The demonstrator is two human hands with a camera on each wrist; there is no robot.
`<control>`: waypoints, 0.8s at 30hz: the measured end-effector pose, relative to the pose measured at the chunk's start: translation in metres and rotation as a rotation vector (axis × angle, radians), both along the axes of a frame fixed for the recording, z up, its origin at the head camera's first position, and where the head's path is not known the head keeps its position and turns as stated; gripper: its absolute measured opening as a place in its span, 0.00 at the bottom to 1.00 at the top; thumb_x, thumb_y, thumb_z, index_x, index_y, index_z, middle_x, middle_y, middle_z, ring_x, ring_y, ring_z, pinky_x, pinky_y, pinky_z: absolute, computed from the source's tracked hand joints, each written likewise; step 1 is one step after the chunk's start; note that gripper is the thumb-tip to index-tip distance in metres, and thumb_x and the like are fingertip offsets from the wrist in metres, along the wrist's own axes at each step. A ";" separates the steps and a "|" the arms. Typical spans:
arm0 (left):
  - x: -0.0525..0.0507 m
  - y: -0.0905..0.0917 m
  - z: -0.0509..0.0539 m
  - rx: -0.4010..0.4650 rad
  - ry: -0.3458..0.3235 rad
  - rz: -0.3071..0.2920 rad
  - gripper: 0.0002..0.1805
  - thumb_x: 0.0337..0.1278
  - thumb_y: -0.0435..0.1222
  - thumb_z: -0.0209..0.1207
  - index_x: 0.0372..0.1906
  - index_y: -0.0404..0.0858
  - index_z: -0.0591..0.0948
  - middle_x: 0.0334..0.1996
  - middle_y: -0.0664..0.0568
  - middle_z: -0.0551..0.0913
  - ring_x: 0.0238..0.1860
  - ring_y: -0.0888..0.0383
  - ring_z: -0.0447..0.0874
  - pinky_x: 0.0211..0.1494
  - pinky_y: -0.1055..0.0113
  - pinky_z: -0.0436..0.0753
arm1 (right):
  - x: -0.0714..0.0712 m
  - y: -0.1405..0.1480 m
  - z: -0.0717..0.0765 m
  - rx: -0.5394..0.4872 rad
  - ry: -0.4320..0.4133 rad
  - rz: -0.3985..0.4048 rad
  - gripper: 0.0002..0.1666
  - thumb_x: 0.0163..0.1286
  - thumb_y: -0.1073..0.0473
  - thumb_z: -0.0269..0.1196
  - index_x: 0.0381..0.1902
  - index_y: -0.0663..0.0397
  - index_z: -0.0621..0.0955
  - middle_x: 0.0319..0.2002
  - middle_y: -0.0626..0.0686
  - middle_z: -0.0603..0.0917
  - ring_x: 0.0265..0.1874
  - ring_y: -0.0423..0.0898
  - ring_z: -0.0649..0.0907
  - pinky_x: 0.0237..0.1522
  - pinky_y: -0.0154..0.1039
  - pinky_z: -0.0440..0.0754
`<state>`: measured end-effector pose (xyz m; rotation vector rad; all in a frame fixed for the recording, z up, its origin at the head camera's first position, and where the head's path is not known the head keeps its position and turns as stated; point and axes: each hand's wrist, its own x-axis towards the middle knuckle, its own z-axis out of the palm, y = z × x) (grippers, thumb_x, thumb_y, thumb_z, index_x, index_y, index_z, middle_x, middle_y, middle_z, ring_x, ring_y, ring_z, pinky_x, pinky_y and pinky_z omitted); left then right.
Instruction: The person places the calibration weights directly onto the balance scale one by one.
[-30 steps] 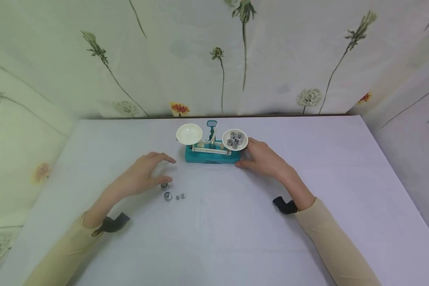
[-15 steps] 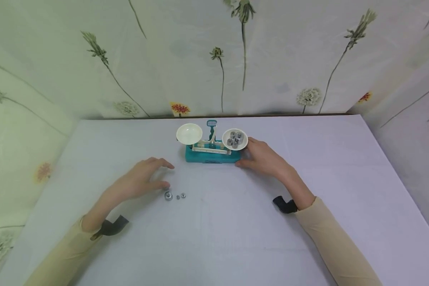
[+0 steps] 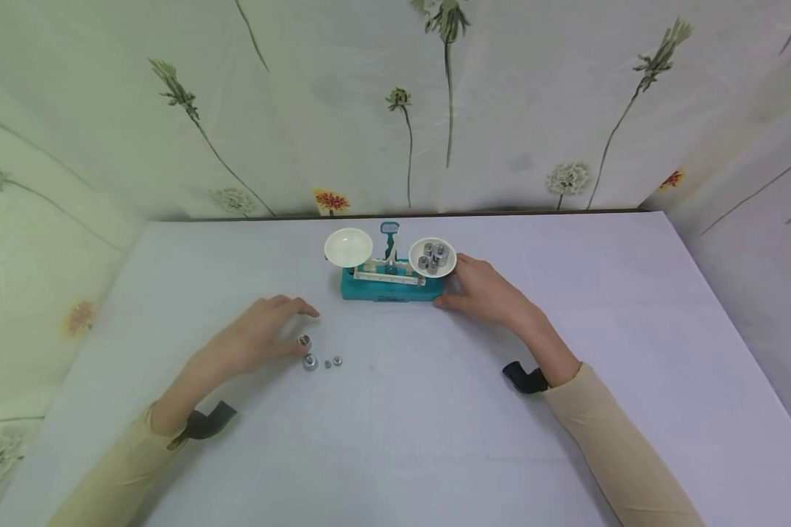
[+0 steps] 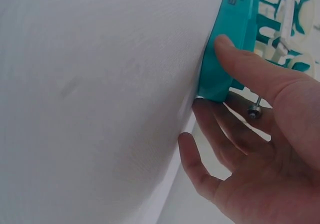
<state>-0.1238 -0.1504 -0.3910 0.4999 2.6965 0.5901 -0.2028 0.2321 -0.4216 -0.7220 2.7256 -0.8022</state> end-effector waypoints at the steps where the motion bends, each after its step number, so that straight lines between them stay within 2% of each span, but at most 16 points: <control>1: 0.001 0.001 0.000 -0.007 0.009 -0.001 0.27 0.66 0.38 0.73 0.68 0.45 0.80 0.68 0.41 0.82 0.64 0.37 0.79 0.69 0.41 0.82 | 0.000 0.000 0.000 -0.002 0.001 0.001 0.49 0.70 0.58 0.76 0.81 0.59 0.65 0.79 0.64 0.73 0.80 0.65 0.71 0.81 0.66 0.69; 6: 0.003 0.003 -0.001 -0.047 0.070 -0.011 0.28 0.62 0.35 0.75 0.67 0.45 0.81 0.66 0.41 0.83 0.61 0.38 0.80 0.68 0.41 0.80 | 0.000 0.000 0.000 0.001 0.008 0.002 0.48 0.70 0.58 0.76 0.81 0.58 0.66 0.78 0.64 0.74 0.79 0.65 0.72 0.80 0.66 0.70; 17: 0.006 0.011 -0.006 -0.150 0.106 -0.010 0.29 0.61 0.38 0.77 0.67 0.49 0.81 0.67 0.43 0.83 0.70 0.33 0.74 0.76 0.36 0.71 | 0.001 0.001 -0.001 0.001 0.006 0.001 0.48 0.70 0.58 0.76 0.81 0.59 0.66 0.78 0.64 0.74 0.80 0.65 0.71 0.80 0.66 0.70; 24: 0.010 0.014 -0.010 -0.197 0.202 -0.024 0.27 0.59 0.37 0.78 0.63 0.49 0.83 0.65 0.43 0.84 0.71 0.29 0.73 0.78 0.32 0.66 | 0.002 -0.001 0.001 0.005 0.001 0.000 0.48 0.70 0.58 0.76 0.81 0.60 0.65 0.78 0.64 0.73 0.80 0.65 0.71 0.81 0.65 0.69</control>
